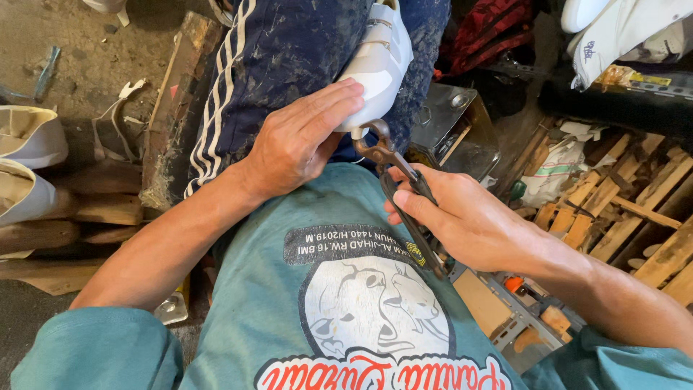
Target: The person holds a white shoe on their lap and uses a curved metal tool to press and shape the upper and toe areas. They repeatedly rotate the shoe to work different sides, then use pliers to pull and adjust the shoe opening. The shoe remains in hand throughout the process.
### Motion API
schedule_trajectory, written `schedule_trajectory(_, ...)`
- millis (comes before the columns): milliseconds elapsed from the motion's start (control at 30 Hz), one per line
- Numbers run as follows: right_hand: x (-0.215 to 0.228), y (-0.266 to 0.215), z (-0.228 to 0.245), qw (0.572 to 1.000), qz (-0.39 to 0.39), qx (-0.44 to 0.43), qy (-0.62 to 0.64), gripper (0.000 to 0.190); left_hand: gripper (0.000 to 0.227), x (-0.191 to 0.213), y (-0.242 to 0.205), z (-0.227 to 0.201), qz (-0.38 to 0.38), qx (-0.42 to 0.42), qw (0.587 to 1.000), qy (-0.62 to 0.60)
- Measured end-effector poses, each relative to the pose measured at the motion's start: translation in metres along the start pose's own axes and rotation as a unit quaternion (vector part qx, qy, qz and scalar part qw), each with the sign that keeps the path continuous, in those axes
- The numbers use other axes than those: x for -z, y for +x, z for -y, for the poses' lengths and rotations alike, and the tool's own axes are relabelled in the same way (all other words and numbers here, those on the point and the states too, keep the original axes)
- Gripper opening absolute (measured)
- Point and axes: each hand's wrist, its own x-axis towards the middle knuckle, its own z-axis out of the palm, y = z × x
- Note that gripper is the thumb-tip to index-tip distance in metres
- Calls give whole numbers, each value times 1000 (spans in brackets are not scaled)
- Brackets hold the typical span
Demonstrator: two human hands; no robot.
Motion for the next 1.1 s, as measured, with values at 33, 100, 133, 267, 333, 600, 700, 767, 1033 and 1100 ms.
schedule_trajectory(33, 0, -4, 10, 996, -15, -9, -88, 33, 36, 1, 1, 0, -4, -2, 1000, 0)
schedule_trajectory(100, -1, -6, 19, 984, -28, -19, -177, 31, 35, 2, 2, 2, -11, -3, 1000, 0)
schedule_trajectory(133, -3, -4, 18, 980, -42, -2, -193, 27, 35, 3, 3, 3, -12, -3, 1000, 3)
schedule_trajectory(267, -8, 9, -4, 964, -113, 95, -220, 20, 47, 8, 8, 6, -6, 37, 999, -28)
schedule_trajectory(333, -10, 24, -20, 952, -137, 150, -227, 20, 49, 11, 12, 8, -12, 48, 999, -15)
schedule_trajectory(600, -9, 52, -39, 923, -209, 232, -223, 26, 46, 15, 25, 10, -25, 98, 995, -5)
schedule_trajectory(700, -8, 57, -39, 928, -216, 227, -203, 24, 47, 16, 29, 10, -21, 96, 995, 5)
schedule_trajectory(767, -7, 63, -42, 919, -226, 248, -208, 29, 50, 17, 31, 12, -18, 101, 995, 1)
schedule_trajectory(1033, -4, 73, -47, 907, -236, 297, -181, 34, 48, 15, 38, 9, -32, 120, 992, 1)
schedule_trajectory(1100, -2, 76, -50, 903, -239, 307, -181, 34, 47, 15, 39, 8, -34, 121, 992, -2)
